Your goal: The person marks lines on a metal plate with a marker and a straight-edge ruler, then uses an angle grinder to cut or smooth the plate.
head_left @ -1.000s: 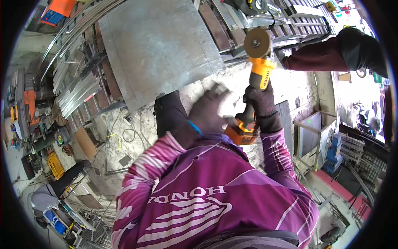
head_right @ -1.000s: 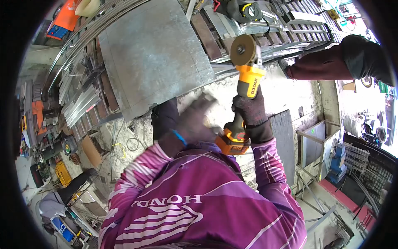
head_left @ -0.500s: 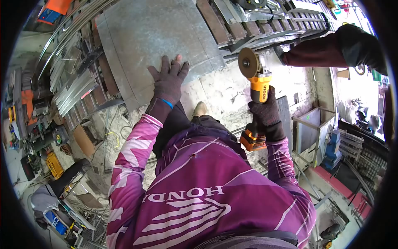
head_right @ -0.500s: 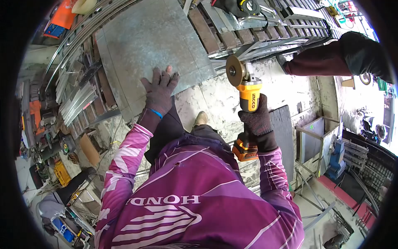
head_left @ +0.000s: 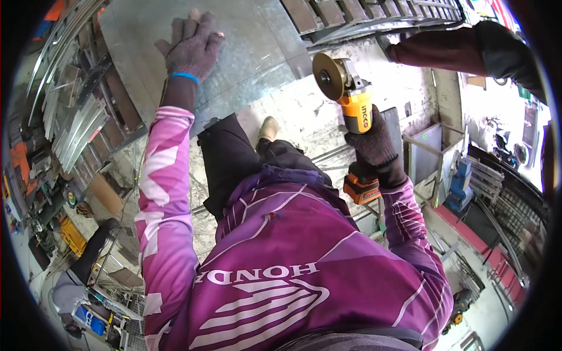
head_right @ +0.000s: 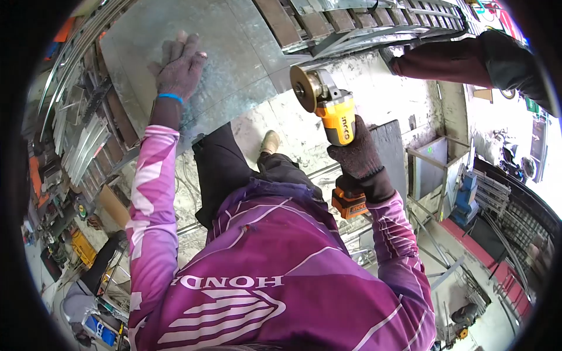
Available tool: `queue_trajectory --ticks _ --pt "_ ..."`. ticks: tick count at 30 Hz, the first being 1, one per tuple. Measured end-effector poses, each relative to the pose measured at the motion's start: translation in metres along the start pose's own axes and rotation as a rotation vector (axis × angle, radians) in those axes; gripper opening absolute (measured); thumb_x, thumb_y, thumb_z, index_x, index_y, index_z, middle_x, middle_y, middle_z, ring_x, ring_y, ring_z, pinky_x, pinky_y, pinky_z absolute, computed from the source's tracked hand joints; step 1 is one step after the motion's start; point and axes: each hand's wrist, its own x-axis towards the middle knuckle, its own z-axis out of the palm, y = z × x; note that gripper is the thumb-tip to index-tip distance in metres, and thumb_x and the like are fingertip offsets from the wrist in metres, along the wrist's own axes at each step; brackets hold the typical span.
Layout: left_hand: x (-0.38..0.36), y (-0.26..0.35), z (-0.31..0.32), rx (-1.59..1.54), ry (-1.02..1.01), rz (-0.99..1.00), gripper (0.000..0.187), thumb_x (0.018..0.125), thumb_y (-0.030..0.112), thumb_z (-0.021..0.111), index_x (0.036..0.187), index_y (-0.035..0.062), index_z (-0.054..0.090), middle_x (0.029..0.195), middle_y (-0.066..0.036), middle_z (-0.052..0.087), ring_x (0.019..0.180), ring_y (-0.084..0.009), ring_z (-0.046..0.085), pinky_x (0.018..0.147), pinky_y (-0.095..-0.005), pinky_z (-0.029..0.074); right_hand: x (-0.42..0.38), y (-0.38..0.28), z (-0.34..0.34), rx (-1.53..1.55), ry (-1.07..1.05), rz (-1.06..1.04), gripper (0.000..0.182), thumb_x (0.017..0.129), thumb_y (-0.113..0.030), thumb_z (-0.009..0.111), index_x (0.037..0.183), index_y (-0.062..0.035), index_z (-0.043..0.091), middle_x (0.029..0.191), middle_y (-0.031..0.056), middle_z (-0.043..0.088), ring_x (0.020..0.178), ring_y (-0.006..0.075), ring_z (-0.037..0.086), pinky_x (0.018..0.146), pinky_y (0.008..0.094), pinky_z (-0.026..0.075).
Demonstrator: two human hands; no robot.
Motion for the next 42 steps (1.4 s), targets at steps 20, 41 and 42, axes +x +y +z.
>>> queue_trajectory --ticks 20,41,42 --pt "0.016 0.009 0.015 0.515 0.081 -0.137 0.053 0.099 0.054 0.047 0.147 0.0329 0.04 0.159 -0.009 0.038 0.14 -0.041 0.037 0.089 -0.0811 0.035 -0.004 -0.003 0.007 -0.245 -0.068 0.053 0.067 0.069 -0.011 0.081 0.127 -0.0042 0.047 0.114 0.0164 0.065 0.107 0.0323 0.066 0.092 0.0407 0.054" --pt "0.033 -0.002 0.023 0.377 0.106 -0.136 0.053 0.102 0.05 0.041 0.151 0.0318 0.039 0.163 -0.006 0.032 0.147 -0.038 0.031 0.102 -0.0794 0.027 -0.003 -0.006 0.01 -0.172 -0.068 0.147 0.064 0.068 -0.007 0.078 0.125 -0.0041 0.049 0.108 0.0133 0.066 0.101 0.0273 0.067 0.089 0.0386 0.055" --pt "0.033 -0.001 0.022 0.378 0.106 -0.135 0.053 0.102 0.05 0.041 0.151 0.0318 0.039 0.163 -0.006 0.032 0.147 -0.038 0.031 0.102 -0.0794 0.027 -0.003 -0.006 0.01 -0.173 -0.067 0.136 0.064 0.068 -0.007 0.078 0.125 -0.0041 0.049 0.108 0.0135 0.066 0.101 0.0274 0.067 0.089 0.0386 0.055"
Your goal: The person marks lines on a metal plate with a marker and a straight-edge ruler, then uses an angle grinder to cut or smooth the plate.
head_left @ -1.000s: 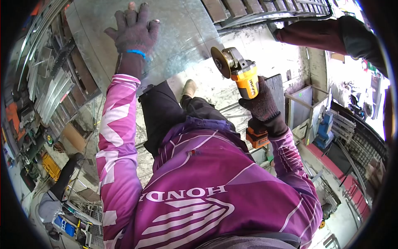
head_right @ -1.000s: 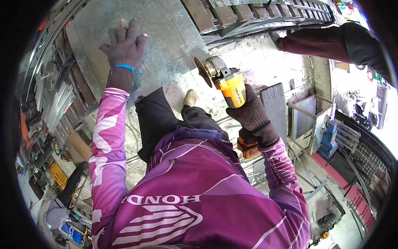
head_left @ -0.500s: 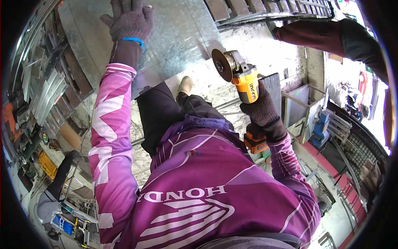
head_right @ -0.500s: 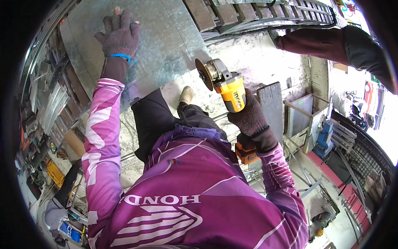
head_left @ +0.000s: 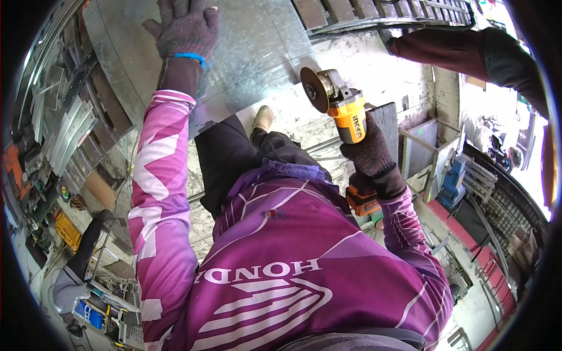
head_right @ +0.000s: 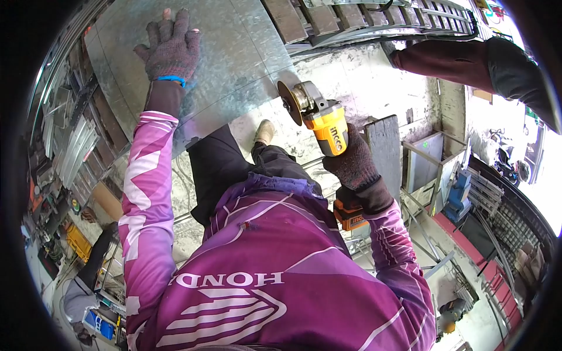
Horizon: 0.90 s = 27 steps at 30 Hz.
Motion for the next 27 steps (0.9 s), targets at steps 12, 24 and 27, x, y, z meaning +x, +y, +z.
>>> queue_trajectory --ticks 12,24,27 --pt "0.0 0.0 -0.002 -0.007 -0.011 0.009 0.053 0.102 0.051 0.042 0.151 0.0308 0.039 0.161 -0.006 0.035 0.146 -0.0361 0.031 0.102 -0.0803 0.027 0.002 -0.006 -0.002 -0.029 -0.007 0.004 0.065 0.068 -0.008 0.08 0.125 -0.0043 0.049 0.109 0.0135 0.066 0.101 0.0257 0.067 0.09 0.0377 0.055" --pt "0.001 0.001 -0.001 0.021 -0.007 -0.009 0.056 0.102 0.052 0.041 0.153 0.0312 0.038 0.161 -0.007 0.034 0.146 -0.0378 0.029 0.105 -0.0802 0.025 0.003 -0.006 -0.003 -0.036 -0.005 -0.013 0.065 0.067 -0.007 0.079 0.124 -0.0031 0.049 0.106 0.015 0.066 0.099 0.0288 0.067 0.087 0.0386 0.055" --pt "0.0 0.001 -0.001 0.012 -0.039 -0.01 0.056 0.102 0.053 0.041 0.153 0.0312 0.038 0.161 -0.008 0.034 0.146 -0.0383 0.03 0.105 -0.0803 0.025 0.004 -0.002 -0.002 -0.019 -0.006 -0.014 0.066 0.067 -0.007 0.079 0.125 -0.0029 0.048 0.106 0.0151 0.066 0.098 0.029 0.067 0.086 0.0389 0.055"
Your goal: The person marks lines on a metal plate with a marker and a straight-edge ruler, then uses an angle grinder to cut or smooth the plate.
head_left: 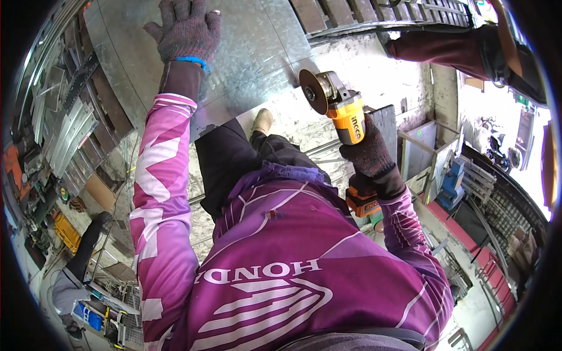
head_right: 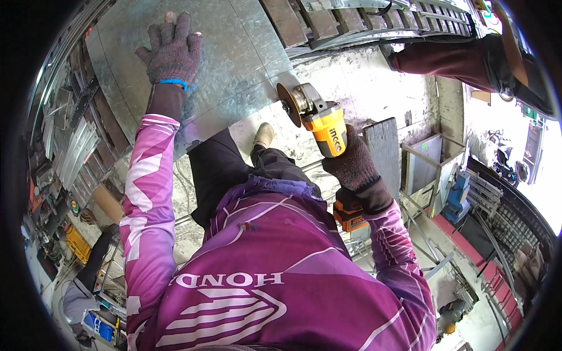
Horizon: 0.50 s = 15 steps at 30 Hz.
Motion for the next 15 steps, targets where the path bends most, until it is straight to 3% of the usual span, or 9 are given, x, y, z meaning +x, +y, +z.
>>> queue_trajectory --ticks 15 --pt "0.0002 0.0007 -0.0012 0.018 -0.01 -0.003 0.056 0.101 0.052 0.041 0.153 0.0316 0.038 0.163 -0.006 0.033 0.147 -0.0384 0.03 0.105 -0.0795 0.025 0.0008 -0.0053 -0.0015 0.012 -0.025 0.044 0.068 0.067 -0.006 0.08 0.126 -0.0036 0.047 0.107 0.0139 0.066 0.1 0.0267 0.066 0.088 0.0383 0.055"
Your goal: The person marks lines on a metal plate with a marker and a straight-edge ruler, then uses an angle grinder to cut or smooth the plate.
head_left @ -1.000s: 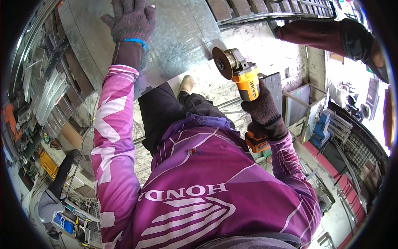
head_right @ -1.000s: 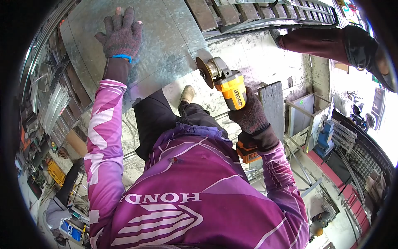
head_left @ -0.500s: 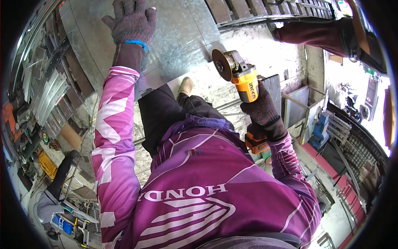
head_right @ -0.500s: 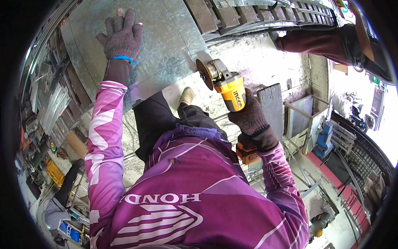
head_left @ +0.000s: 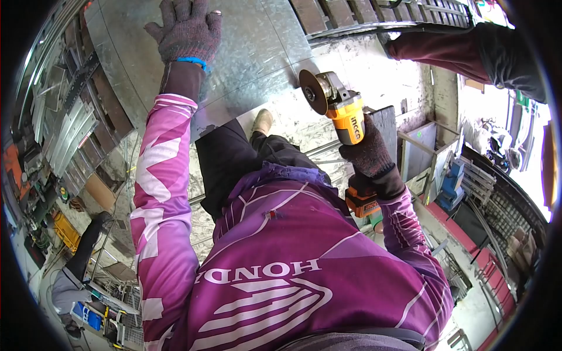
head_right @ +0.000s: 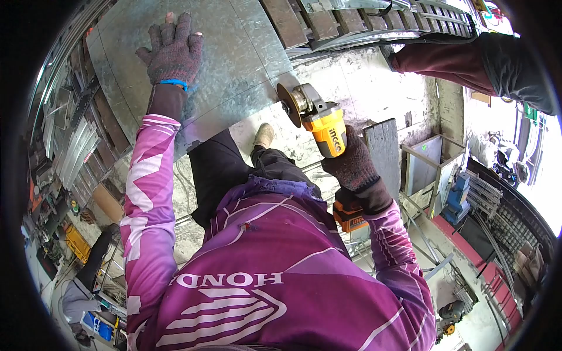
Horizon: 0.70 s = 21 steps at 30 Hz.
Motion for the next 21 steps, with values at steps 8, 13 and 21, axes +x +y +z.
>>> queue_trajectory --ticks 8,13,21 --pt "-0.0003 -0.0002 0.0004 -0.016 0.024 0.001 0.055 0.102 0.052 0.041 0.153 0.0315 0.038 0.162 -0.006 0.034 0.147 -0.038 0.03 0.105 -0.0795 0.026 0.0004 0.001 0.0006 -0.019 -0.001 0.0 0.068 0.066 -0.007 0.08 0.126 -0.0045 0.047 0.107 0.0136 0.065 0.099 0.0265 0.067 0.087 0.0382 0.055" --pt "0.0007 0.0 -0.0015 0.0 0.016 0.005 0.055 0.102 0.052 0.041 0.152 0.0313 0.039 0.162 -0.006 0.034 0.146 -0.0379 0.031 0.104 -0.0793 0.026 0.0003 -0.0009 0.0 -0.019 -0.006 -0.01 0.067 0.067 -0.007 0.08 0.126 -0.0047 0.047 0.107 0.0123 0.065 0.099 0.0259 0.066 0.087 0.0379 0.055" --pt "0.0002 0.0012 -0.0041 -0.01 0.011 0.002 0.054 0.101 0.052 0.041 0.152 0.0306 0.039 0.162 -0.006 0.034 0.145 -0.0377 0.031 0.104 -0.0787 0.026 0.0012 0.0 0.0 -0.031 -0.007 -0.026 0.067 0.067 -0.007 0.079 0.126 -0.0048 0.047 0.107 0.0122 0.065 0.099 0.026 0.066 0.088 0.0382 0.055"
